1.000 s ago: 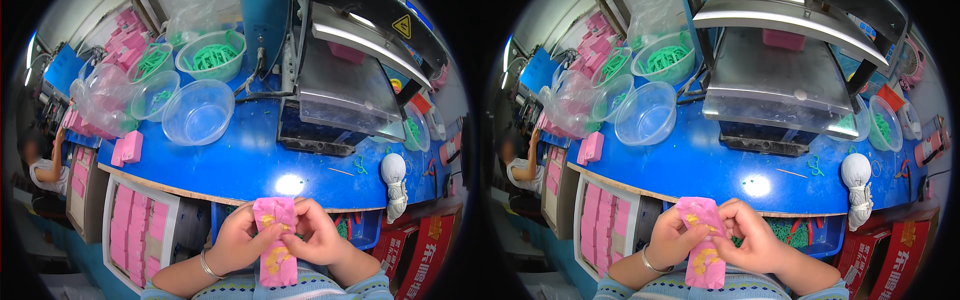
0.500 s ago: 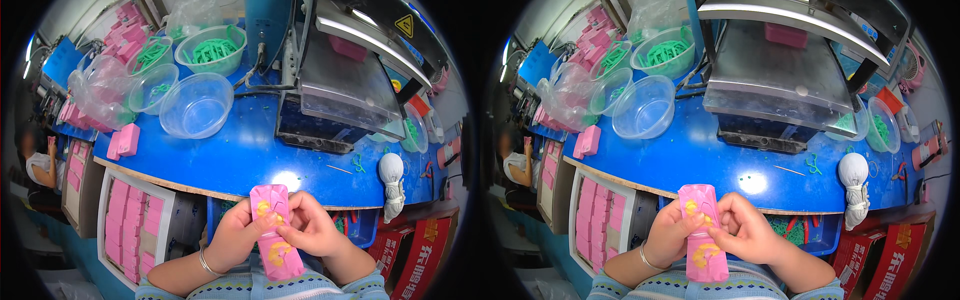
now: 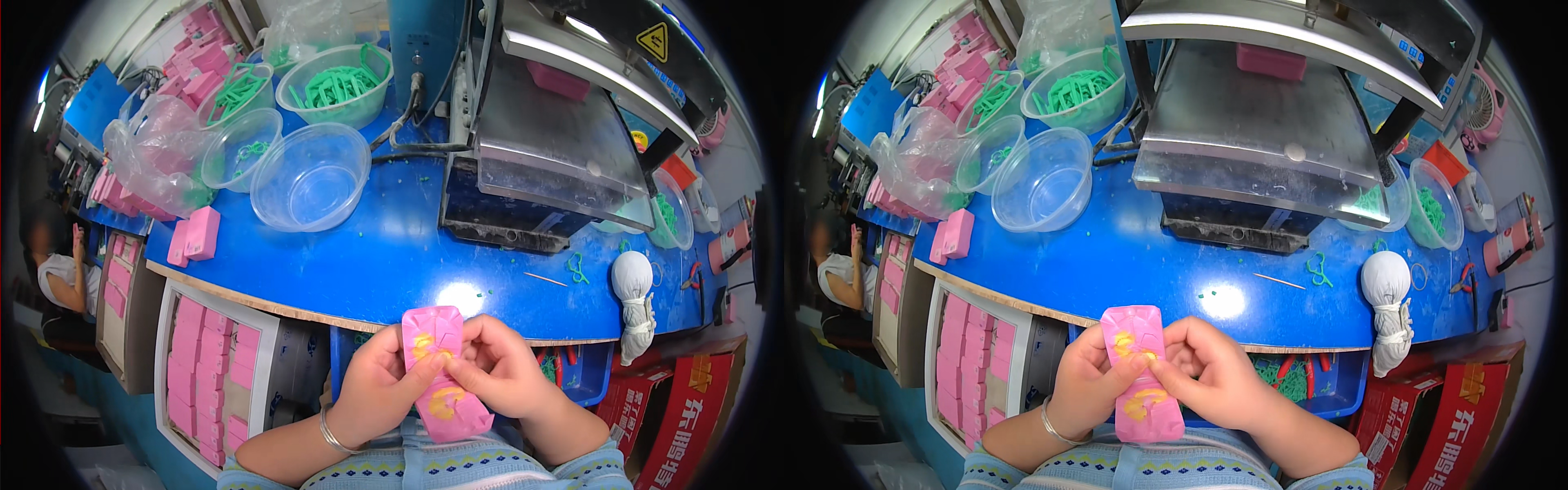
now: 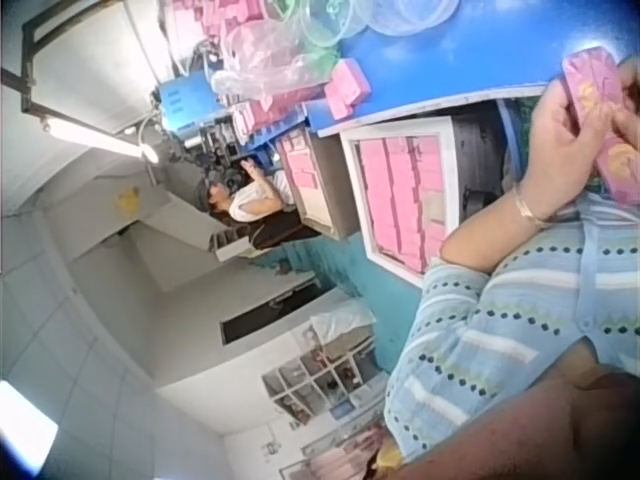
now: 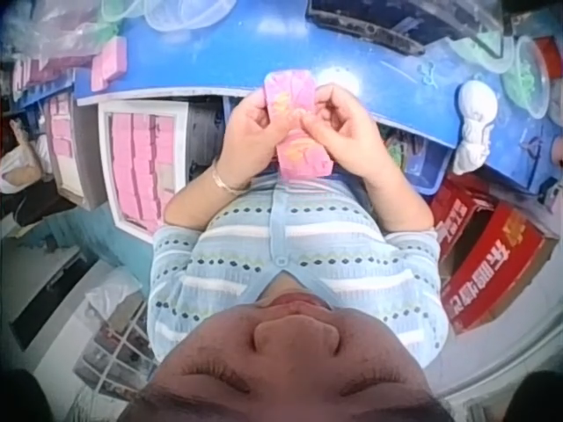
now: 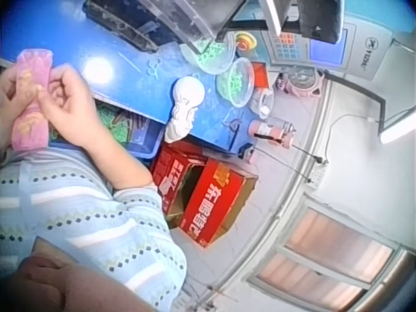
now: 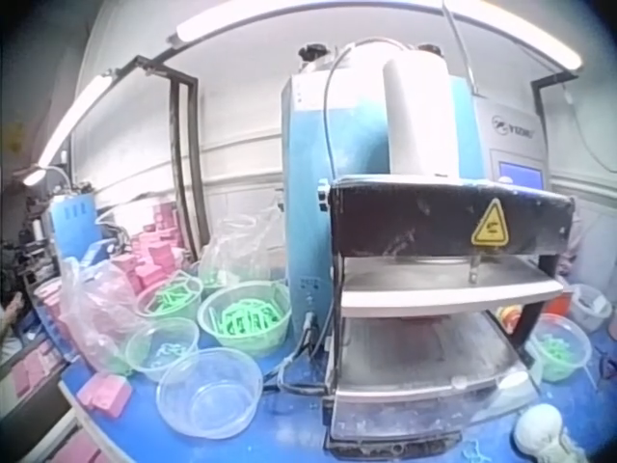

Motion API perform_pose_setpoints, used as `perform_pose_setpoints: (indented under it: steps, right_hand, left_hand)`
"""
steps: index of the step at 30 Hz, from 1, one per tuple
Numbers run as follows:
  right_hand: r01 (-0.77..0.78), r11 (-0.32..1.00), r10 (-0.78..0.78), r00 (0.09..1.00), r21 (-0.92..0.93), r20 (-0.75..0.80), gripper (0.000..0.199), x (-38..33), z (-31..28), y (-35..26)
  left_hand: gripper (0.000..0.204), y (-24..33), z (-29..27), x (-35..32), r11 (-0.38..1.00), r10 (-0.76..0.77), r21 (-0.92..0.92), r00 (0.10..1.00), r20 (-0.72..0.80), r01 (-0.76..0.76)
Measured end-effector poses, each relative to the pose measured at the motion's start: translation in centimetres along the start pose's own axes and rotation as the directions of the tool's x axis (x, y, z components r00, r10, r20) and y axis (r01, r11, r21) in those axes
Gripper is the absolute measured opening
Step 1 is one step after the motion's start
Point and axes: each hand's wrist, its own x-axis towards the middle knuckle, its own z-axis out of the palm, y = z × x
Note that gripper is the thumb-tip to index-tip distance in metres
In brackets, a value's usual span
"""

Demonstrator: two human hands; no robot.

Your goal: Fitting green plastic components into pink rubber molds at a factory workstation.

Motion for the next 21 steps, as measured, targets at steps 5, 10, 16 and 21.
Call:
perform_pose_setpoints:
  steps: [5, 10, 16, 21]
  right_hand:
    - [0.151, 0.872, -0.157, 0.987, -0.466, 0.026, 0.013, 0.4, -0.2, -1.0]
    - [0.041, 0.990, -0.042, 0.999, -0.131, -0.003, 0.013, -0.1, 0.4, -1.2]
    - [0.135, 0.972, -0.137, 0.991, -0.193, 0.005, 0.013, 0.0, 0.4, -1.0]
    - [0.259, 0.921, -0.257, 0.965, -0.291, 0.047, 0.015, 0.2, 0.2, -0.7]
  left_hand:
    - [0.025, -0.1, -0.4, -0.1, 0.984, 0.043, 0.171, 0.999, 0.023, -0.046]
    - [0.025, 0.3, -1.1, 0.3, 0.790, 0.223, 0.538, 0.955, 0.196, -0.295]
    - [0.024, 0.5, -1.6, 0.3, 0.806, 0.235, 0.504, 0.949, 0.209, -0.310]
    - [0.021, 0.2, -1.6, 0.0, 0.898, 0.274, 0.324, 0.954, 0.119, -0.298]
